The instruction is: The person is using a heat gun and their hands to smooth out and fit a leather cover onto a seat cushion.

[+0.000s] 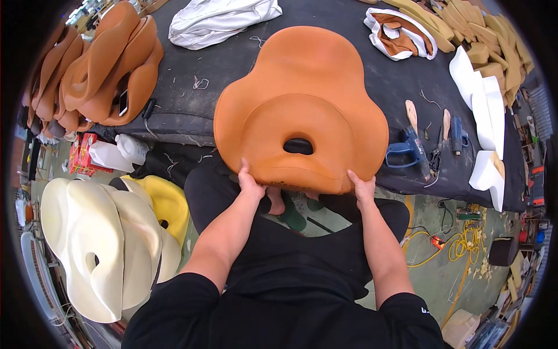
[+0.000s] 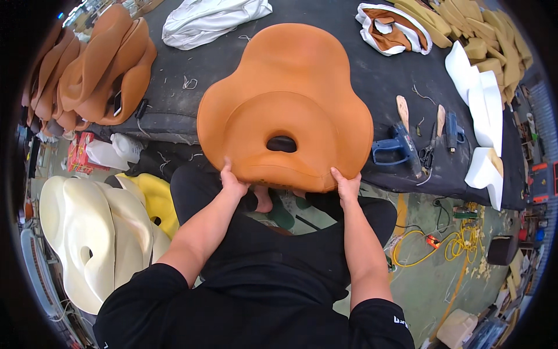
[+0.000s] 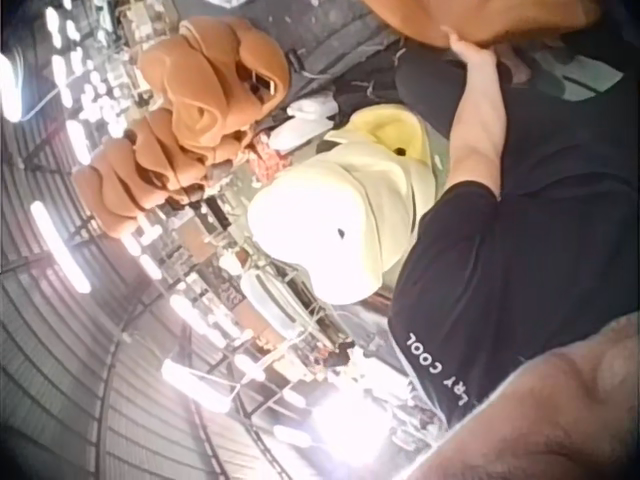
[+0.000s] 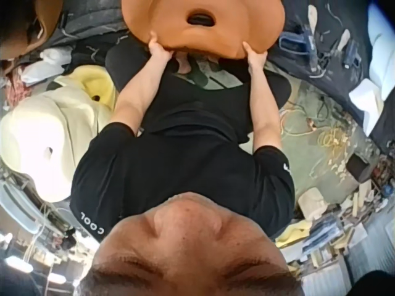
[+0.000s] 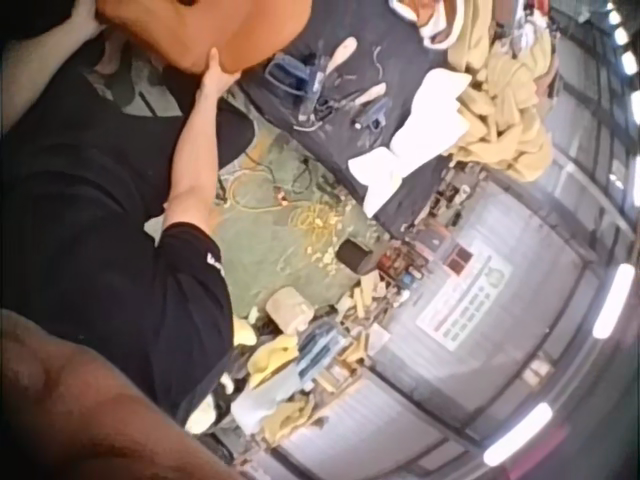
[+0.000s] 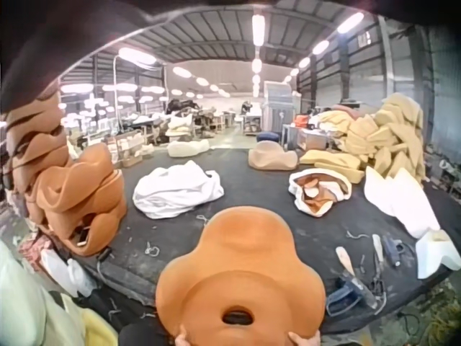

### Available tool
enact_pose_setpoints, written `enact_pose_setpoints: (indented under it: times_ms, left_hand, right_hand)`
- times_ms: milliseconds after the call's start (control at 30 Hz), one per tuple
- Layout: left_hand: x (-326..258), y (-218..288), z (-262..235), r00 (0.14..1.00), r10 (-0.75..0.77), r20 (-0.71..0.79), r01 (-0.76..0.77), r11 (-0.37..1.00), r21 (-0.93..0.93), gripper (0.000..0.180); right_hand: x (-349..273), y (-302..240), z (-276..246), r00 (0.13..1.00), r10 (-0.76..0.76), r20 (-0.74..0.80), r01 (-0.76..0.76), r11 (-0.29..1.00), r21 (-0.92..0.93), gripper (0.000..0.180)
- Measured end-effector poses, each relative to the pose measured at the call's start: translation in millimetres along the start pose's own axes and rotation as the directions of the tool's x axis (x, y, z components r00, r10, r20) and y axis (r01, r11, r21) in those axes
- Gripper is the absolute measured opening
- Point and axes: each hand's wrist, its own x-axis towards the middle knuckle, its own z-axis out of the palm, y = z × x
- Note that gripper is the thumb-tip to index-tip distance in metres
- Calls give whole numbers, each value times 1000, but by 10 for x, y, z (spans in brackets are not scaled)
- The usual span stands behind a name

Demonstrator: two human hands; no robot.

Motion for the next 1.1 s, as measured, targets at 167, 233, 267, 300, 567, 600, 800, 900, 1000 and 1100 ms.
enact_pose_setpoints:
  times_ms: [167, 233, 267, 300, 567, 600, 800, 900, 1000, 1100]
  left_hand:
    - [-1, 1, 65, 995, -10, 96, 14, 999, -33, 64]
    - [-83, 144, 93, 977, -3, 214, 40, 985, -168, 58]
    - [-245, 229, 239, 982, 9, 190, 19, 988, -150, 56]
    - [-322, 383, 309, 953, 89, 291, -48, 988, -145, 57]
    - [-2710, 1366, 2264, 114, 578, 808, -944, 316, -93, 49]
    - [-2761, 1222, 2413, 73, 476, 876, -963, 262, -62, 56]
    - [-1818, 149, 1877, 63, -224, 973, -849, -524, -66, 104]
    - [-1788, -229, 1621, 47, -278, 959, -819, -561, -123, 93]
    - [-1769, -361, 1556, 79, -340, 937, -810, -570, -138, 90]
    - [-1673, -176, 1423, 180, -329, 927, -807, -588, -53, 87]
  right_hand:
    - [56, 61, -74, 999, 14, -29, -14, 1000, 10, 80]
    - [-34, -79, 25, 992, 112, -63, -113, 994, -9, 75]
    - [-3, -29, -7, 989, 115, -90, -120, 992, -45, 75]
    - [61, 52, -31, 993, 100, -65, -108, 985, -133, 77]
    - [-854, -1251, 676, 471, 424, 774, -712, 701, 50, 86]
    - [-820, -1227, 683, 494, 434, 753, -650, 760, -12, 85]
    - [-444, -1914, 47, 877, -174, 448, -361, 376, 853, 91]
    - [-209, -1749, -283, 962, -224, 156, -41, 447, 894, 79]
    - [-295, -1549, -309, 996, -84, 37, 0, 406, 914, 73]
    - [-212, -1634, -420, 990, 16, -137, 111, 500, 859, 72]
